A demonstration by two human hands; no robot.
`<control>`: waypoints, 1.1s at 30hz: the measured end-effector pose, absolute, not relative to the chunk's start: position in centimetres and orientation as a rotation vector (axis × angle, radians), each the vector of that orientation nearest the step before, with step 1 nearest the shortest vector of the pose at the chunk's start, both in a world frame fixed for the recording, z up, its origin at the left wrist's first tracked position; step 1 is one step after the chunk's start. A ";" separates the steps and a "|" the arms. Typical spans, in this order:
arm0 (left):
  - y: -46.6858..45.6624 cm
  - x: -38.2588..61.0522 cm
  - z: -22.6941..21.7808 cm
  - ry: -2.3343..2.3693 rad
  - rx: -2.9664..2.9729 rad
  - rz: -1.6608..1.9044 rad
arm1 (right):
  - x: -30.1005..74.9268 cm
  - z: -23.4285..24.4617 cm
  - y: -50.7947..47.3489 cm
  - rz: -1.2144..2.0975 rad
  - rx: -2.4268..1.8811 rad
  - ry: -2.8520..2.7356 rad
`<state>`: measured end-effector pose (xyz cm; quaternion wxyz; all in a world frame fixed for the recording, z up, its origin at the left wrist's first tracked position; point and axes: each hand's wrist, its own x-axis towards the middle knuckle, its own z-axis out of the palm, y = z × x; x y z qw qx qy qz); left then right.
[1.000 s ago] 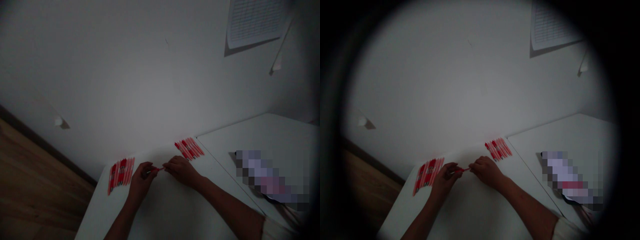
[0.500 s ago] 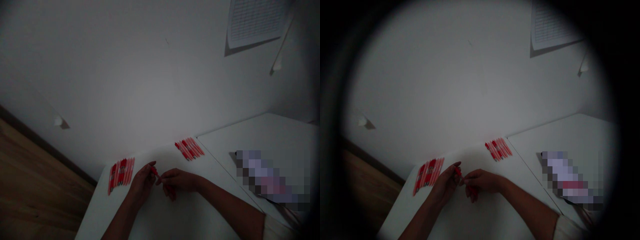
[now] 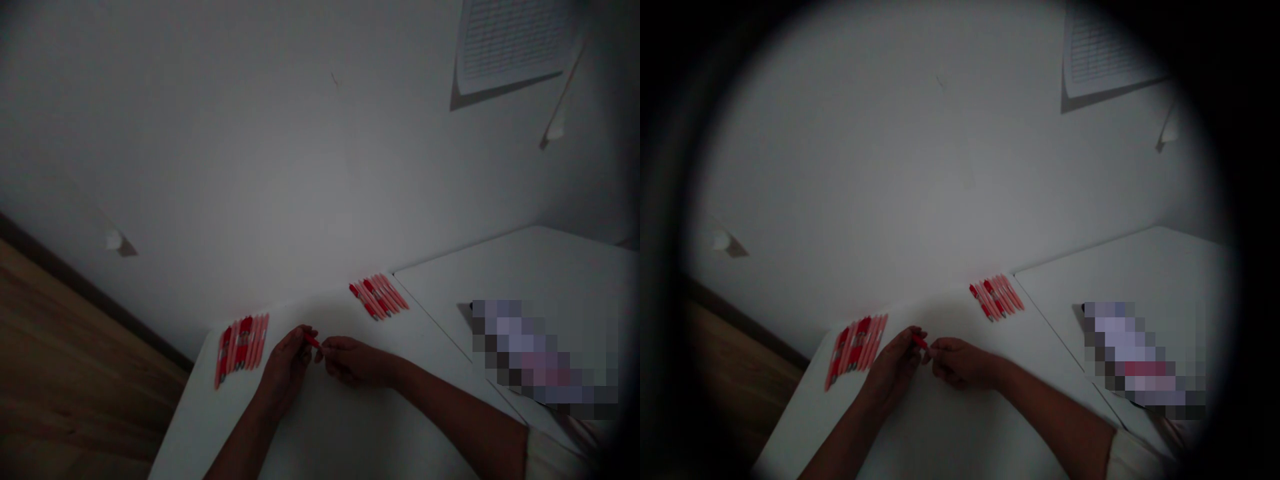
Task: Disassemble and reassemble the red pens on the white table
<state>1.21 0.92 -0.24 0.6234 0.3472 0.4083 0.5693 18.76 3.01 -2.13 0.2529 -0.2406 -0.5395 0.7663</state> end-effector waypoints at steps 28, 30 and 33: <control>1.2 1.1 -0.3 1.000 0.700 1.402 | 18.3 -2.1 3.0 1.622 -0.781 -1.711; 1.2 1.2 -0.1 0.962 0.721 1.399 | 18.2 -2.1 3.0 1.628 -0.784 -1.707; 1.1 1.3 0.1 0.900 0.725 1.390 | 18.2 -2.1 3.1 1.656 -0.786 -1.675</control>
